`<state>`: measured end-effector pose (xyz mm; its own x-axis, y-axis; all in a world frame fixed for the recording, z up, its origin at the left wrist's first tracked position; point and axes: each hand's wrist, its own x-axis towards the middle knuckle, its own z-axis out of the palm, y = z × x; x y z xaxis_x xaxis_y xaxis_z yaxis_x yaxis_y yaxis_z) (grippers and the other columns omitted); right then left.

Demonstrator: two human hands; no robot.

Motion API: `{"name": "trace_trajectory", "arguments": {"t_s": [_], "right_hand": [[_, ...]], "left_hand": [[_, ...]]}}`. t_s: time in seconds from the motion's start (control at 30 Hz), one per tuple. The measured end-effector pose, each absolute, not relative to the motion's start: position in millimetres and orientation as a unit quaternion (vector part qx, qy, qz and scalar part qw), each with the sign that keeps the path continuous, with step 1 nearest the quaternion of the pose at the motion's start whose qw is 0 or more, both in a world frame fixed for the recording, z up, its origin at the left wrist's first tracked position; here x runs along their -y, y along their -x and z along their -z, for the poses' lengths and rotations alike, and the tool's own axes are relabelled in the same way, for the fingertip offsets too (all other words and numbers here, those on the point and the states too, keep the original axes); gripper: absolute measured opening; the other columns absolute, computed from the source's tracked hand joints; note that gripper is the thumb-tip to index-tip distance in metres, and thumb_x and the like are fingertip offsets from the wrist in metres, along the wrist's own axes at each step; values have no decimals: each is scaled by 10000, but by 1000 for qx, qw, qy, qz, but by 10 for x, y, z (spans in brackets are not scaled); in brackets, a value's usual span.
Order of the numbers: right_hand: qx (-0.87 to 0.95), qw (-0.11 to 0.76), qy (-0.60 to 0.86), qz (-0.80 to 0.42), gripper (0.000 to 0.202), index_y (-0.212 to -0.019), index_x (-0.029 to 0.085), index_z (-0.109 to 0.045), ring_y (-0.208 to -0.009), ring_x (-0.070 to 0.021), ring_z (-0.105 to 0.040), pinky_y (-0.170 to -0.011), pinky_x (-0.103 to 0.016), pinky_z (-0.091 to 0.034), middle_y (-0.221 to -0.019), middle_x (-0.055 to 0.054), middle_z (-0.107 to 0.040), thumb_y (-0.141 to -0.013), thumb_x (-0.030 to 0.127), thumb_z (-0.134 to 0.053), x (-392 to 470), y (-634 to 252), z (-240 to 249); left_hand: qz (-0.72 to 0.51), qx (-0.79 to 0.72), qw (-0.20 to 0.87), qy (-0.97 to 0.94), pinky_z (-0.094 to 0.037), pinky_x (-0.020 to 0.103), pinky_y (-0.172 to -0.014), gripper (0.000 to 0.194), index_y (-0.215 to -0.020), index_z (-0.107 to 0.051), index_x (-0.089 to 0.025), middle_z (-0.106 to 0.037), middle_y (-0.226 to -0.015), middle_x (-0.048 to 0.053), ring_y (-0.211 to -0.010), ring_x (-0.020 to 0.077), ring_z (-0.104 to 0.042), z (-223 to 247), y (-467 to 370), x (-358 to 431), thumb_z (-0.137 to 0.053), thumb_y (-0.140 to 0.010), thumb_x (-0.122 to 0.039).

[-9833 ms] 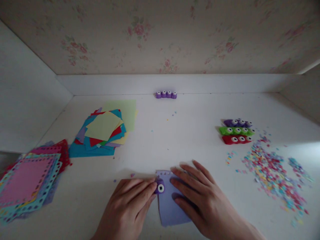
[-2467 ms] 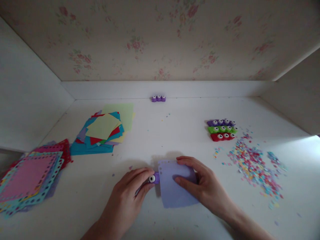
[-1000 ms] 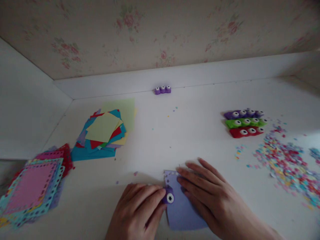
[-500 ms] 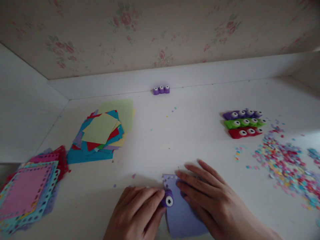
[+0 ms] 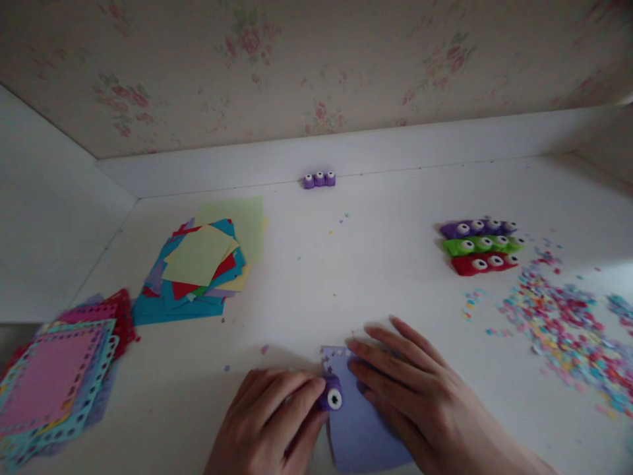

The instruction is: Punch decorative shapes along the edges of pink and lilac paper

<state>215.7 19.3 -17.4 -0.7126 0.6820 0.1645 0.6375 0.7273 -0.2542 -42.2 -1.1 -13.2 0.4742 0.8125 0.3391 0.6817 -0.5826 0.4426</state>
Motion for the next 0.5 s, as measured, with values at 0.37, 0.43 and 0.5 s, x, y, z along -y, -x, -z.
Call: {"name": "trace_trajectory", "arguments": {"t_s": [0.37,0.43,0.5], "right_hand": [[920,127,360,-84,412,-1348,263,-605,-1343,-225,-508,-1228,-455,-273,-1455,38,-548,-944,195,-564,-214,-2146,153],[921,127,359,-84,414,-1350,259,-604,-1341,-227,-512,-1221,-459,-290,-1450,34,-554,-944,189,-560,-220,-2143,156],[920,126,360,-87,412,-1349,262,-604,-1339,-228,-514,-1213,-465,-308,-1449,33,-556,-945,190,-558,-220,-2142,153]], "left_hand": [[-263,-441,121,-849,-568,274,-726,161,-1075,-674,-183,-746,-909,30,-788,159,-689,140,405,7,-560,-964,-210],[-270,-441,115,-848,-569,271,-721,163,-1075,-675,-184,-747,-904,32,-782,159,-690,135,404,8,-557,-966,-212],[-267,-440,113,-850,-572,266,-721,163,-1071,-677,-182,-749,-902,35,-778,159,-692,129,407,8,-557,-966,-214]]}}
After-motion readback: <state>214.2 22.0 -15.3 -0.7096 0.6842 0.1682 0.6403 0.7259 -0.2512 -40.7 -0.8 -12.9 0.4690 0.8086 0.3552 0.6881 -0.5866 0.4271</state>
